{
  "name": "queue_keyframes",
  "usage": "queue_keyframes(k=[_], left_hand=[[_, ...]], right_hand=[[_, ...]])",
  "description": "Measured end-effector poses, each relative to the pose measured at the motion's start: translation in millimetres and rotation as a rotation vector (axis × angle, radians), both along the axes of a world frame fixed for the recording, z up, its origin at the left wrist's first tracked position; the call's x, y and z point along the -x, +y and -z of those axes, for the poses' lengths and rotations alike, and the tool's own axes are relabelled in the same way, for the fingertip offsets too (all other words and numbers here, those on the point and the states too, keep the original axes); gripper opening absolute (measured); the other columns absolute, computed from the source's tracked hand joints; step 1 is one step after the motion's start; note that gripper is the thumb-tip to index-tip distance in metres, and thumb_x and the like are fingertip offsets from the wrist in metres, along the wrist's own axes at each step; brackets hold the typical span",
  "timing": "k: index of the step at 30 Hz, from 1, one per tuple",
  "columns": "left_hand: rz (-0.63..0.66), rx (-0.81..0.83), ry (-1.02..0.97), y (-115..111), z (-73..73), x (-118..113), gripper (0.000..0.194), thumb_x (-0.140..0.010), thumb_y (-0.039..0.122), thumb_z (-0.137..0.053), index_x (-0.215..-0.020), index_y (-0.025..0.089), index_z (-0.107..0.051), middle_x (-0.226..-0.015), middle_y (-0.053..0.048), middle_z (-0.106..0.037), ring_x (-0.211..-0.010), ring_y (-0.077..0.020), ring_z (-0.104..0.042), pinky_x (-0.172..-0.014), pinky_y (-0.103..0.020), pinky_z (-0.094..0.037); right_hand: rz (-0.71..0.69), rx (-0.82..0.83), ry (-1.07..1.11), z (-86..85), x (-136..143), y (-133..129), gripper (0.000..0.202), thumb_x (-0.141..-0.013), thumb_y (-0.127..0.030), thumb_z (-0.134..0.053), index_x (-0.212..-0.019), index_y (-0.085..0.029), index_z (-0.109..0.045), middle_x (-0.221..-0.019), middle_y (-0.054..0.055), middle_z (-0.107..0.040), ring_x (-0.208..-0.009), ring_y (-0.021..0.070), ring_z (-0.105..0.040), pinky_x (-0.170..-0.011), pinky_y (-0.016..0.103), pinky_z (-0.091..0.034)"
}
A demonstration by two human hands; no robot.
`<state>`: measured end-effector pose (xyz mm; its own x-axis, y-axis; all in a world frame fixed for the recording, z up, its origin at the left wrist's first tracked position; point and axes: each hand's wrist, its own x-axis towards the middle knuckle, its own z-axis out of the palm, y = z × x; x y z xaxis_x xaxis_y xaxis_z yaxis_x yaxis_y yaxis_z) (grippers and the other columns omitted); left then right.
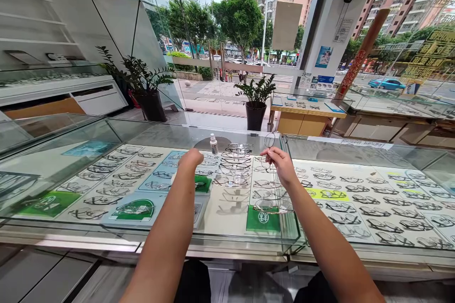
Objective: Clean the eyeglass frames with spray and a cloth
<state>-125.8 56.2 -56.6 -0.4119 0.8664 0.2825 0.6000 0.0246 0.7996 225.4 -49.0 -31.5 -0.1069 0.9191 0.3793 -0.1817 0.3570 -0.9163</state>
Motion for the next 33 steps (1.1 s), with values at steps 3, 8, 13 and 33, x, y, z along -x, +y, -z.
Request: queue_keyframes(k=[3, 8, 13, 33], left_hand=[[-0.158, 0.033, -0.02, -7, -17.7, -1, 0.024, -0.077, 0.031, -0.073, -0.076, 0.021, -0.051, -0.087, -0.023, -0.067, -0.112, -0.0502, -0.064, -0.094, -0.068, -0.045], [-0.244, -0.252, -0.017, -28, -57.3, -12, 0.012, -0.095, 0.031, -0.054, -0.096, 0.019, -0.055, -0.112, -0.017, -0.065, -0.12, -0.0405, -0.06, -0.107, -0.066, -0.042], [0.089, -0.683, -0.459, -43, -81.1, -36, 0.021, -0.084, 0.038, -0.07, -0.089, 0.027, -0.053, -0.092, -0.005, -0.065, -0.098, -0.0335, -0.067, -0.094, -0.055, -0.054], [0.962, -0.027, -0.761, -75, -47.0, -146, 0.053, -0.082, 0.061, -0.081, -0.106, 0.026, -0.05, -0.078, 0.005, -0.059, -0.061, -0.0093, -0.055, -0.058, -0.021, -0.045]], right_hand=[[0.014, 0.001, 0.001, -0.9, 0, 0, 0.025, -0.093, -0.046, -0.067, -0.087, -0.025, -0.08, -0.089, 0.004, -0.068, -0.075, 0.0182, -0.049, -0.072, 0.033, -0.04], [0.02, -0.003, 0.005, -2.3, 1, 2, 0.025, -0.091, -0.046, -0.068, -0.085, -0.025, -0.08, -0.089, 0.004, -0.068, -0.074, 0.018, -0.05, -0.07, 0.033, -0.039], [0.037, -0.002, -0.005, -4.3, 1, 1, 0.026, -0.091, -0.047, -0.067, -0.084, -0.025, -0.079, -0.089, 0.004, -0.069, -0.073, 0.0181, -0.049, -0.07, 0.033, -0.039], [-0.047, 0.018, -0.037, -4.0, 4, -2, 0.027, -0.091, -0.048, -0.068, -0.079, -0.024, -0.074, -0.094, 0.005, -0.074, -0.075, 0.0182, -0.053, -0.072, 0.034, -0.04]])
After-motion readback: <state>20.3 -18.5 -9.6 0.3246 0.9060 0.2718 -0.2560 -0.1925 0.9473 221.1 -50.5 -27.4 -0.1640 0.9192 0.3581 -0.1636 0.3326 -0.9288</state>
